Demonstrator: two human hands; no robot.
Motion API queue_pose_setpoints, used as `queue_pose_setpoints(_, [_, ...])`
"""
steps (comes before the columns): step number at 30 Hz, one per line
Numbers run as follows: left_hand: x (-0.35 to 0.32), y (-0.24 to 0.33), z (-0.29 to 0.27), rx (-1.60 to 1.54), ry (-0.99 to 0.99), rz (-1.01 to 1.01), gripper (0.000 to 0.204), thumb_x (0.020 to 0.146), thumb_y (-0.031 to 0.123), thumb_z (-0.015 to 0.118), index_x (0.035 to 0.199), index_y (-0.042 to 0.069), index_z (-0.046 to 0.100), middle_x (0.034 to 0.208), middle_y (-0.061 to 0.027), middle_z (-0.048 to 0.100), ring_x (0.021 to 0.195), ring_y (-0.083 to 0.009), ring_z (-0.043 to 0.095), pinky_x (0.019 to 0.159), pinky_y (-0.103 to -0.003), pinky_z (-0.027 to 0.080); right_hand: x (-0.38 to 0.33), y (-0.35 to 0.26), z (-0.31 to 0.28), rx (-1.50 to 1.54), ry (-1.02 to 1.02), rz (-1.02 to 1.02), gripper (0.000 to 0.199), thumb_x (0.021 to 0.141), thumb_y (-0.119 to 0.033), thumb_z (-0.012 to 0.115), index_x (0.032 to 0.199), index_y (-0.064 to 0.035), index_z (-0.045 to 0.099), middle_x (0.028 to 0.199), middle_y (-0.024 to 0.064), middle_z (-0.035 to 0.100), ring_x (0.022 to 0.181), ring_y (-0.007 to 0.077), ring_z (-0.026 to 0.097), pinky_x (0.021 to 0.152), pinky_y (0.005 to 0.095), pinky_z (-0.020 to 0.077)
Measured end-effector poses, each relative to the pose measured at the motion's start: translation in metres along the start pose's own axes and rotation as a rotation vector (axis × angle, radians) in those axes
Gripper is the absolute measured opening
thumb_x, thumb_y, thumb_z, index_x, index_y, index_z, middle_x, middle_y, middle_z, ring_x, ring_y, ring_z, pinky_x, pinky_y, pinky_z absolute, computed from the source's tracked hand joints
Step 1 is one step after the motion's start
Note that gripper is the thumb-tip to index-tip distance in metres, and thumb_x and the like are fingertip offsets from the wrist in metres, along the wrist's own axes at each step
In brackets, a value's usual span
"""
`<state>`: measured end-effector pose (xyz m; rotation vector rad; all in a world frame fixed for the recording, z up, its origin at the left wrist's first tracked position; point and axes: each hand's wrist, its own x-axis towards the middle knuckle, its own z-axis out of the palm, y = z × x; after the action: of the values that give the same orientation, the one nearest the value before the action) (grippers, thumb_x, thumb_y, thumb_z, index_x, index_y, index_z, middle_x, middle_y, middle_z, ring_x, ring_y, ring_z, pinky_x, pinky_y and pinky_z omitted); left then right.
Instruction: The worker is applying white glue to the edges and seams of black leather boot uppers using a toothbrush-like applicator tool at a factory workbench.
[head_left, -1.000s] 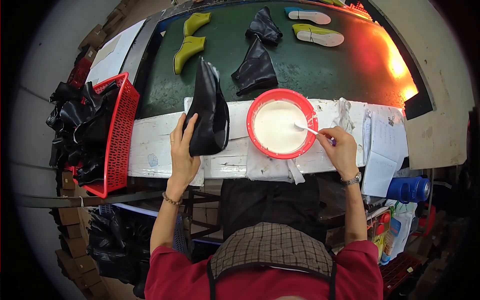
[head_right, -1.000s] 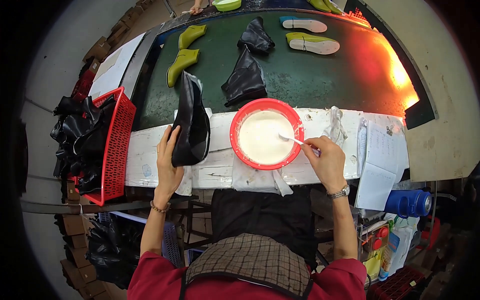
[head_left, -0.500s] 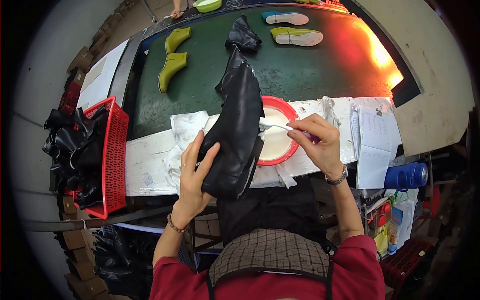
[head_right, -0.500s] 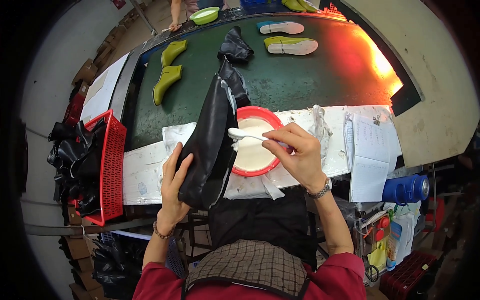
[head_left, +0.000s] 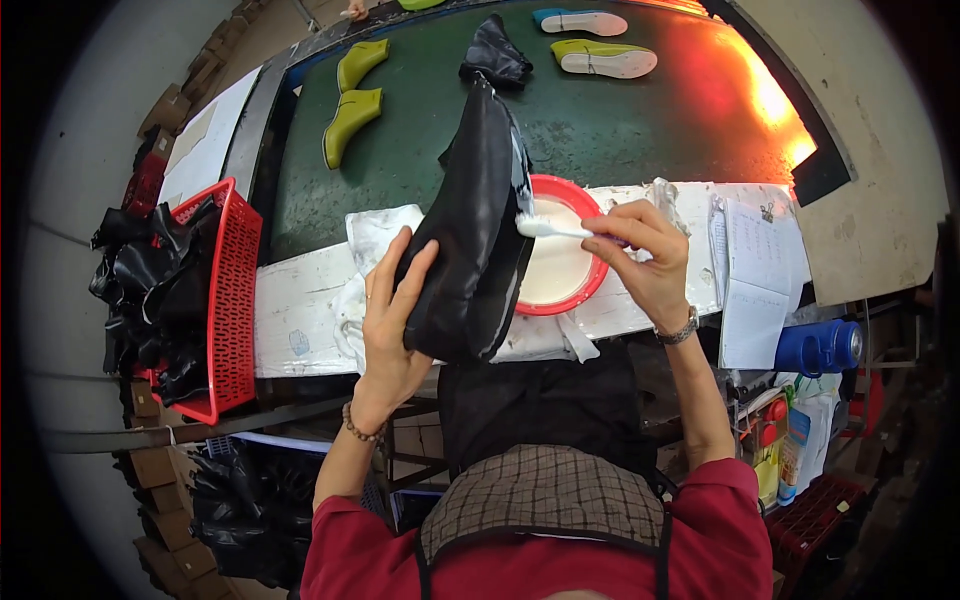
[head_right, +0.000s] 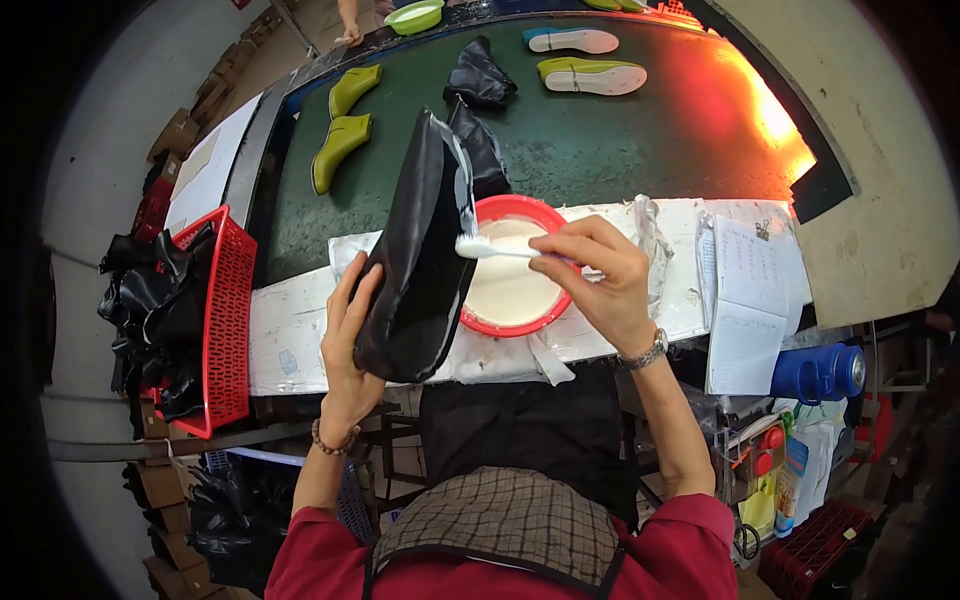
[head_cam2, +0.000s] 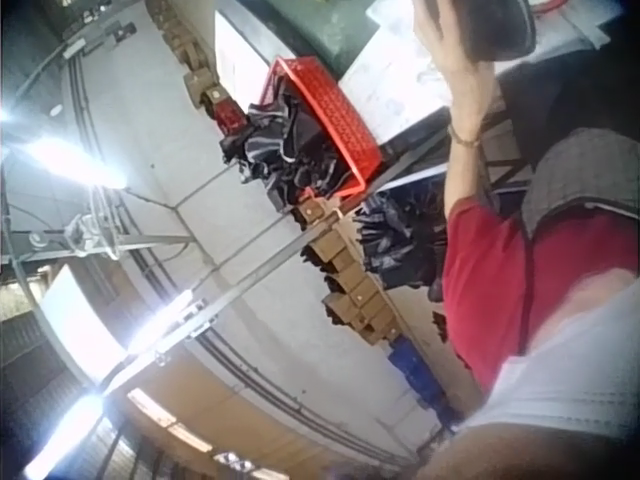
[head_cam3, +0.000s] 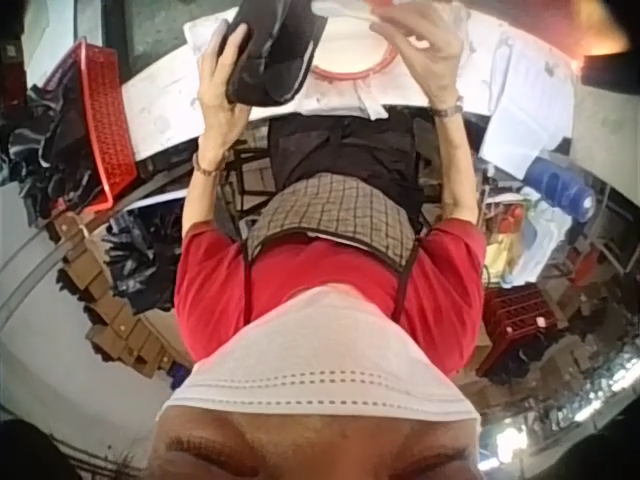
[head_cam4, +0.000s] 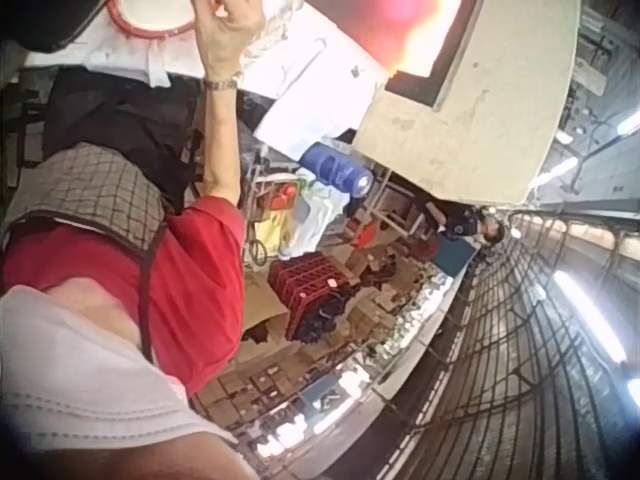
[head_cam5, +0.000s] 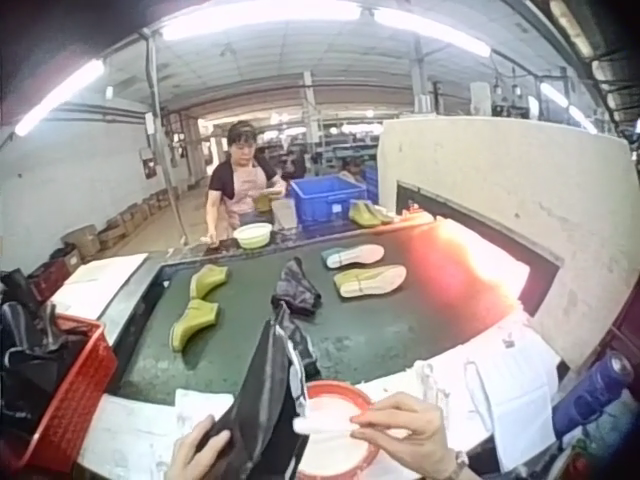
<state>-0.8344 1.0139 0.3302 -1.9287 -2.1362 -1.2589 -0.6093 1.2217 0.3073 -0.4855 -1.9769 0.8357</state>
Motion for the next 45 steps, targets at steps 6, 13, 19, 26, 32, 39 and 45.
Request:
queue_pose_setpoints(6, [0.013, -0.006, 0.011, 0.036, 0.124, -0.008, 0.06, 0.088, 0.003, 0.07, 0.146, 0.001, 0.053, 0.152, -0.0217, 0.047, 0.139, -0.0379, 0.048, 0.115, -0.042, 0.037, -0.02, -0.013, 0.011, 0.033, -0.098, -0.018, 0.024, 0.077, 0.002, 0.084, 0.1, -0.0035, 0.079, 0.092, 0.0063, 0.068, 0.078, 0.0126, 0.066, 0.066, 0.0241, 0.0534])
queue_pose_setpoints(13, [0.017, -0.018, 0.018, 0.105, 0.199, 0.024, 0.055, 0.086, 0.007, 0.07, 0.14, 0.003, 0.06, 0.148, -0.0243, 0.049, 0.128, -0.0389, 0.052, 0.109, -0.043, 0.04, -0.024, -0.041, 0.009, 0.197, -0.291, 0.103, 0.017, 0.081, -0.004, 0.083, 0.097, -0.0049, 0.079, 0.082, 0.003, 0.067, 0.07, 0.0094, 0.061, 0.057, 0.0231, 0.0457])
queue_pose_setpoints(19, [-0.013, -0.057, -0.019, -0.233, 0.2, -0.249, 0.023, 0.085, -0.005, 0.059, 0.106, -0.006, 0.069, 0.09, -0.0126, 0.073, 0.077, -0.0172, 0.067, 0.073, -0.032, 0.054, -0.011, 0.021, -0.01, -0.628, -0.206, -0.013, 0.01, 0.085, -0.014, 0.077, 0.092, -0.0075, 0.078, 0.084, 0.002, 0.071, 0.067, 0.0179, 0.065, 0.057, 0.0309, 0.049])
queue_pose_setpoints(26, [-0.041, -0.079, -0.041, -0.984, -0.008, -0.984, 0.033, 0.069, -0.018, 0.048, 0.095, -0.001, 0.056, 0.062, -0.0041, 0.049, 0.043, -0.014, 0.043, 0.039, -0.026, 0.03, 0.003, 0.019, -0.021, -0.495, -0.23, 0.026, 0.009, 0.082, -0.014, 0.077, 0.089, -0.008, 0.077, 0.085, 0.0039, 0.07, 0.076, 0.0242, 0.067, 0.063, 0.0404, 0.0517])
queue_pose_setpoints(32, [-0.036, -0.072, -0.034, -1.072, -0.09, -1.087, 0.042, 0.059, -0.02, 0.048, 0.096, -0.002, 0.058, 0.063, -0.008, 0.051, 0.042, -0.0165, 0.043, 0.037, -0.028, 0.029, 0.029, -0.016, -0.011, -0.129, -0.202, -0.202, 0.014, 0.081, -0.013, 0.081, 0.093, -0.0121, 0.076, 0.088, -0.0011, 0.07, 0.083, 0.015, 0.061, 0.08, 0.032, 0.0379])
queue_pose_setpoints(39, [-0.035, -0.069, -0.051, -1.172, 0.114, -1.095, 0.039, 0.054, -0.022, 0.051, 0.09, -0.008, 0.059, 0.067, -0.0133, 0.057, 0.042, -0.0192, 0.046, 0.036, -0.028, 0.029, -0.005, 0.008, -0.031, -0.114, -0.205, 0.018, 0.015, 0.08, -0.011, 0.081, 0.095, -0.0103, 0.078, 0.089, 0.0008, 0.072, 0.088, 0.0162, 0.064, 0.086, 0.0327, 0.0402])
queue_pose_setpoints(45, [-0.031, -0.062, -0.038, -1.239, 0.02, -1.156, 0.053, 0.051, -0.027, 0.053, 0.1, -0.01, 0.059, 0.068, -0.0175, 0.058, 0.043, -0.0219, 0.049, 0.036, -0.03, 0.03, 0.011, 0.0, -0.015, -0.045, -0.2, -0.027, 0.014, 0.081, -0.009, 0.08, 0.096, -0.0083, 0.079, 0.091, 0.0024, 0.073, 0.087, 0.0161, 0.065, 0.085, 0.0322, 0.0422])
